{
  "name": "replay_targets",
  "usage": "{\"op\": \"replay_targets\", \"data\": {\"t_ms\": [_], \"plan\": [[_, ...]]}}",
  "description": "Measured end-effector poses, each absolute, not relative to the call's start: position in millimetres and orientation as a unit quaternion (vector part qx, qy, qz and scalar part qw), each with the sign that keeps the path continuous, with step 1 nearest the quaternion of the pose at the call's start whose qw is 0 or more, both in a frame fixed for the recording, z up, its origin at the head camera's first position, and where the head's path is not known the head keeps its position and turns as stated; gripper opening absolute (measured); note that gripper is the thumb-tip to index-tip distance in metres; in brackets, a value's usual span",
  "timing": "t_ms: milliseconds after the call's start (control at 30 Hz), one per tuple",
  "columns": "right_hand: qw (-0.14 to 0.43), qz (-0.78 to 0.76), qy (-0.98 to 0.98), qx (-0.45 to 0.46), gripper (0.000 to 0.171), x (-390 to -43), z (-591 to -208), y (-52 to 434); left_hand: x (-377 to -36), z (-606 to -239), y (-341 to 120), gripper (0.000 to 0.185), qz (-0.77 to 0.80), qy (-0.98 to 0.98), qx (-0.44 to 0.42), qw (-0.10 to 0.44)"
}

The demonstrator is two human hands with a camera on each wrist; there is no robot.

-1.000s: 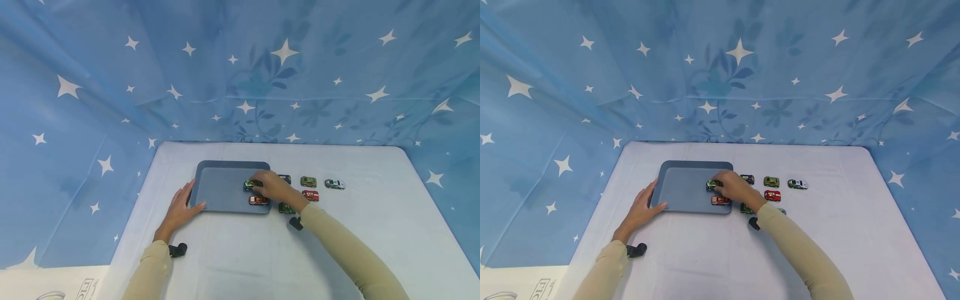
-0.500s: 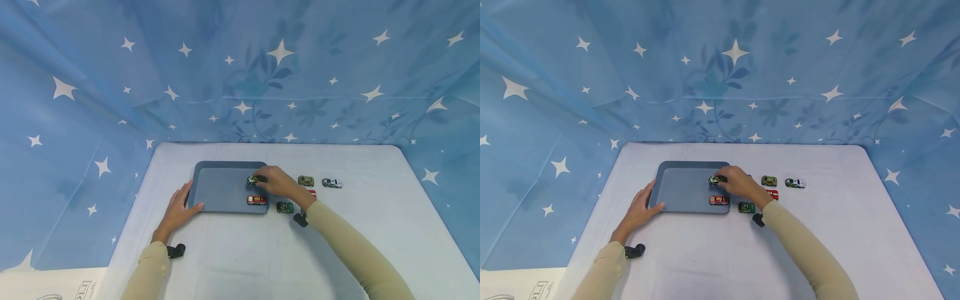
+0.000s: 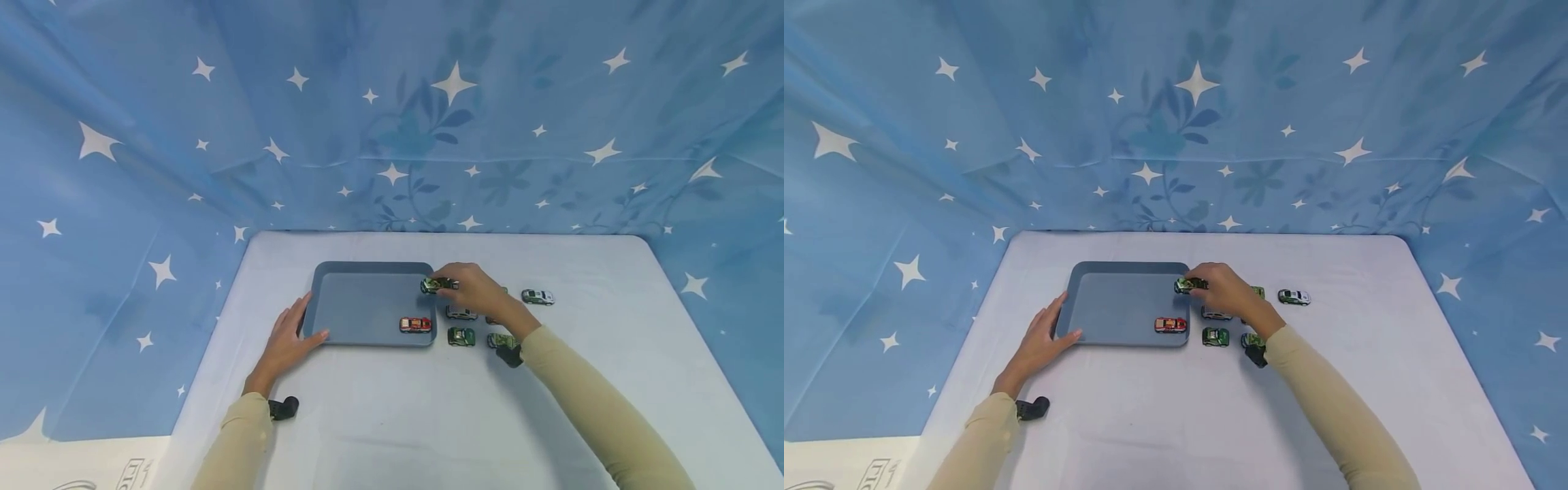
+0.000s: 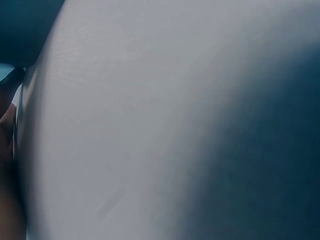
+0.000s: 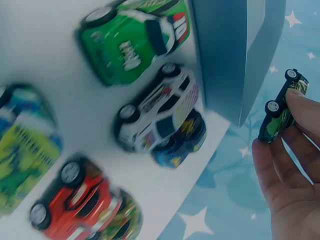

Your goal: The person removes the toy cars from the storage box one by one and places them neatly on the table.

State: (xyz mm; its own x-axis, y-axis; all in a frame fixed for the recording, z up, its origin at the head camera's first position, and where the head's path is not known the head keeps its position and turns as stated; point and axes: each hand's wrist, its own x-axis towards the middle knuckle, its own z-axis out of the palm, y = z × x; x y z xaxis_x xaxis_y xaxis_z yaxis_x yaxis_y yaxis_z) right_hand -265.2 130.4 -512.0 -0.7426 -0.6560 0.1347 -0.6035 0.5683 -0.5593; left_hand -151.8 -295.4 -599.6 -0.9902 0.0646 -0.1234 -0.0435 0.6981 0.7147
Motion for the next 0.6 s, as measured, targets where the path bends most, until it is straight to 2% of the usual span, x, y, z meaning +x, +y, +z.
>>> {"op": "replay_targets", "data": {"t_ms": [600], "plan": [[0.036,-0.306,0.901,-0.305,0.035,-256.1,-516.0,196.5,-152.5,-596.3,-293.6,0.099,0.389,0.918,0.008,0.075]]}}
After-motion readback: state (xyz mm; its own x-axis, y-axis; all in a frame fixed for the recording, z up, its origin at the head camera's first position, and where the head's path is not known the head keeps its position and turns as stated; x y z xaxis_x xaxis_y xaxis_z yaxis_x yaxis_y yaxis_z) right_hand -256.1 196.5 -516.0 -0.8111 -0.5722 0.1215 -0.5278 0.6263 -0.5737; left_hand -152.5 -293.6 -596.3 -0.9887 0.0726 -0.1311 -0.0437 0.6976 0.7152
